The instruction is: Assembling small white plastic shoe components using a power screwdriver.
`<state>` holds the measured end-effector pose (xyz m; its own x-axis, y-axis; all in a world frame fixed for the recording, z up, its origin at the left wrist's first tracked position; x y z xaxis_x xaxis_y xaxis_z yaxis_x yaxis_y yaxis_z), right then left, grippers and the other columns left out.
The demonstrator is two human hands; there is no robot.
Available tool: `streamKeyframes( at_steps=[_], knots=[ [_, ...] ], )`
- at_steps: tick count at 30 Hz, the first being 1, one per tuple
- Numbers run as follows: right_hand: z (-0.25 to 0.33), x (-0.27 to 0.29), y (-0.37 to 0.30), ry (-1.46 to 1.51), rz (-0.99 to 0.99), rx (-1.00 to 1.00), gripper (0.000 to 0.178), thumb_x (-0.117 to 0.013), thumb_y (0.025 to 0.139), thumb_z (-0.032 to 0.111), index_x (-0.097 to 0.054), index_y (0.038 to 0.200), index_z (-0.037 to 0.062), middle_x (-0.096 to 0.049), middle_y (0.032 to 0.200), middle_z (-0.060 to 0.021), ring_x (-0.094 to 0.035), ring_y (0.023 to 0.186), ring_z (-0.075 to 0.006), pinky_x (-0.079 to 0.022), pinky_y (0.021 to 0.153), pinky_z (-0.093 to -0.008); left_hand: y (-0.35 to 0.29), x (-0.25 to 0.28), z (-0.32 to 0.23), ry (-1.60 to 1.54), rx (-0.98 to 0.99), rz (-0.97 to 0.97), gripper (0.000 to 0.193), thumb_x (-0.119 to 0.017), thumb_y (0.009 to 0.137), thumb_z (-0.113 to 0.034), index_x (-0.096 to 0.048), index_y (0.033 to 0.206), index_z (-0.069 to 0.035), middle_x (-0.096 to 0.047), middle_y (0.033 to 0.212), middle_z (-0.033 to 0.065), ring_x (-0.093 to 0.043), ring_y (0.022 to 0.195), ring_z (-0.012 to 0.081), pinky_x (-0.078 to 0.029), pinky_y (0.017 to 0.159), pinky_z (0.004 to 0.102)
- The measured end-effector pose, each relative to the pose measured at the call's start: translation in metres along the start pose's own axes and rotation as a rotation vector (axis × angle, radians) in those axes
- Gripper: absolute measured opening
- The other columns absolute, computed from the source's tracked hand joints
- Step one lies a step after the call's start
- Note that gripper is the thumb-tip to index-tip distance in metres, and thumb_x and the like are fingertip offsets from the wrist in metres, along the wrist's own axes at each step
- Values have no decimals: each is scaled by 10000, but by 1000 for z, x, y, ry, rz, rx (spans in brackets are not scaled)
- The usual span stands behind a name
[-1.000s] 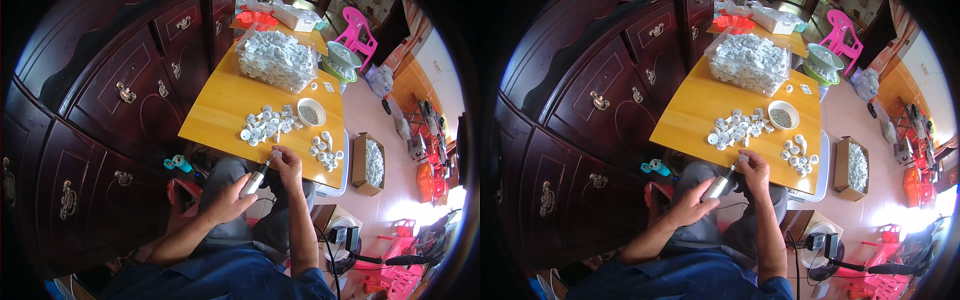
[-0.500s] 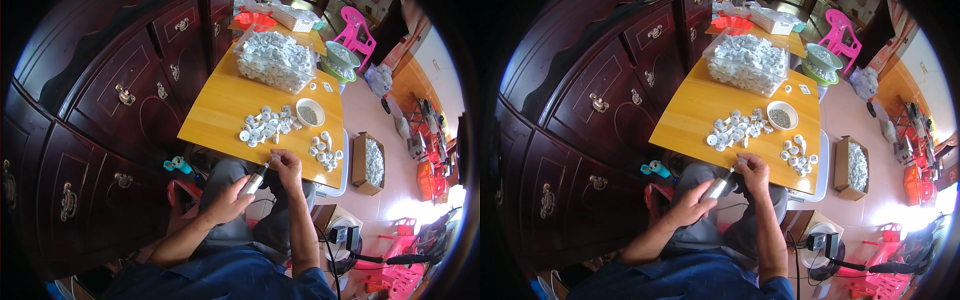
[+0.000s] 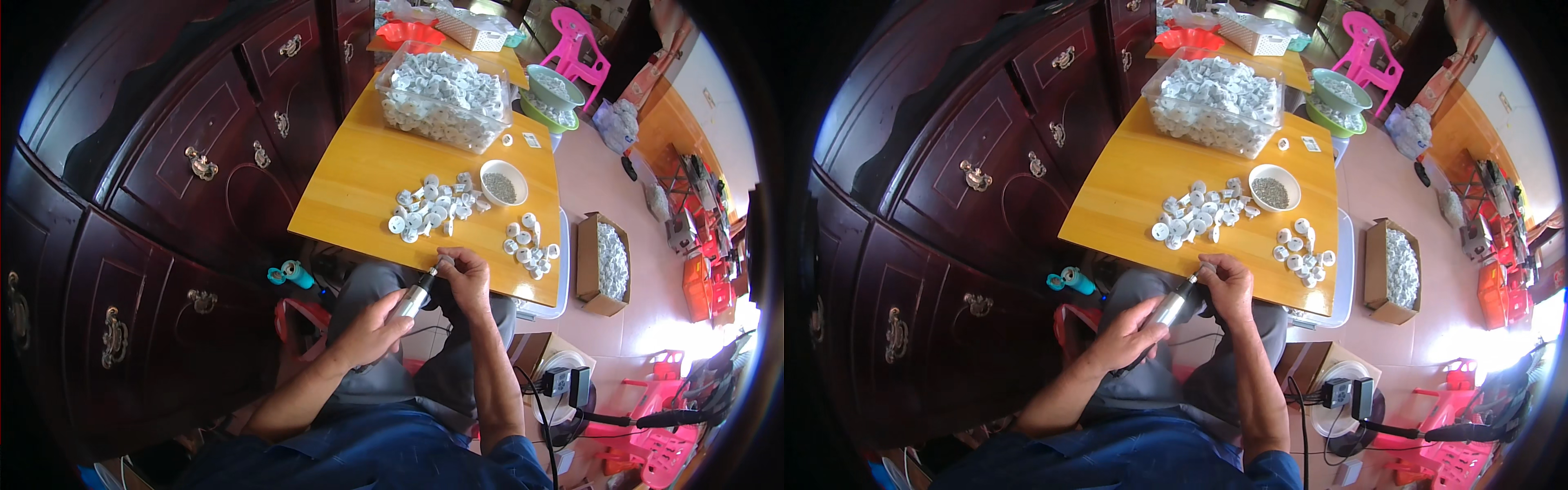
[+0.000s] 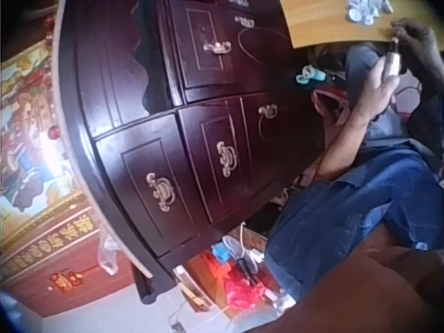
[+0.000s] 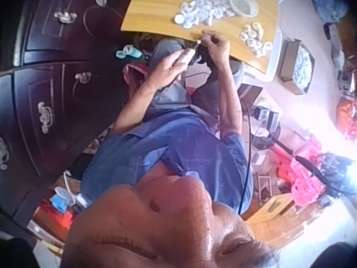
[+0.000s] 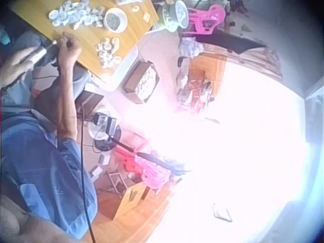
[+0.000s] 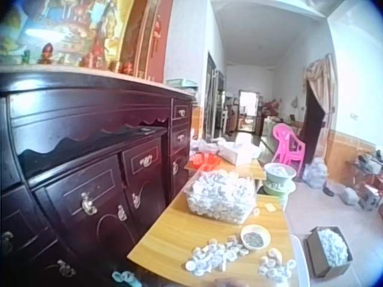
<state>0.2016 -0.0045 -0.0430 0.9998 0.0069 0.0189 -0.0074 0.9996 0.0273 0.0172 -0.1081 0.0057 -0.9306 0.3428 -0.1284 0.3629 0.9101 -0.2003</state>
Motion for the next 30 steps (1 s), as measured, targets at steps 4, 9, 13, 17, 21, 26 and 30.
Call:
streamKeyframes(
  at_steps=[4, 9, 13, 17, 21, 26, 30],
  knots=[
    [8, -1, -2, 39, -16, -79, 191, -704, 874, 22, -714, 1061, -12, -707, 807, -27, -633, 711, -62, -518, 678, -218, 0, -4, -1, -55, 57, 31, 537, -581, 943, -169, -424, 1439, -37, -607, 879, 14, -525, 585, 50, -439, 505, 222],
    [16, 19, -2, -130, -79, -1, 217, -703, 882, 70, -714, 1094, 25, -712, 844, -42, -664, 746, -123, -535, 696, -262, -2, -7, 2, -86, 19, 93, 564, -595, 961, -170, -384, 1463, -25, -589, 939, 24, -530, 636, 55, -455, 542, 217],
    [59, 51, -6, -701, -172, 341, 230, -703, 847, 62, -725, 1076, 79, -695, 960, -73, -669, 862, -226, -537, 763, -339, -4, -6, 3, -19, 6, 73, 589, -613, 949, -195, -387, 1473, -48, -580, 909, -3, -513, 623, 43, -442, 537, 215],
    [54, 81, -5, -1123, -293, 251, 348, -729, 802, 121, -683, 1147, 128, -533, 1329, -128, -473, 1265, -341, -395, 1033, -489, -1, -6, 5, -29, -22, 65, 595, -622, 947, -197, -390, 1474, -48, -580, 909, -1, -511, 623, 43, -444, 538, 216],
    [58, 90, 14, -1272, -355, 297, 566, -719, 839, 270, -529, 1364, 176, -314, 1525, -176, -226, 1455, -377, -195, 1165, -582, -2, -8, 2, -7, -10, 103, 562, -609, 961, -134, -381, 1456, 4, -577, 971, 37, -536, 665, 60, -466, 586, 217],
    [45, 106, 43, -1367, -219, 225, 468, -637, 905, 363, -571, 1329, 174, -343, 1521, -166, -239, 1453, -384, -161, 1158, -639, -2, -5, -4, -32, -44, 69, 553, -602, 958, -129, -389, 1451, 1, -573, 912, 26, -541, 651, 60, -464, 585, 213],
    [40, 141, 65, -1336, -157, 263, 402, -598, 923, 358, -613, 1280, 173, -401, 1503, -116, -285, 1436, -365, -172, 1160, -631, -1, -4, -5, -11, -32, 71, 553, -603, 952, -128, -394, 1447, 0, -575, 898, 24, -544, 638, 61, -462, 578, 209]
  ],
)
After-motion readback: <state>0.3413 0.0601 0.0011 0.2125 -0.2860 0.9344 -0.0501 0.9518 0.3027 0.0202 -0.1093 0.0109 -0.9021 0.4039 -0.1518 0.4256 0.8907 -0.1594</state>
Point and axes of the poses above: each hand's wrist, its own y-axis towards the middle knuckle, its own x-axis out of the back of the hand, z = x × y, the point moved 6 cm from there along y, towards the middle knuckle
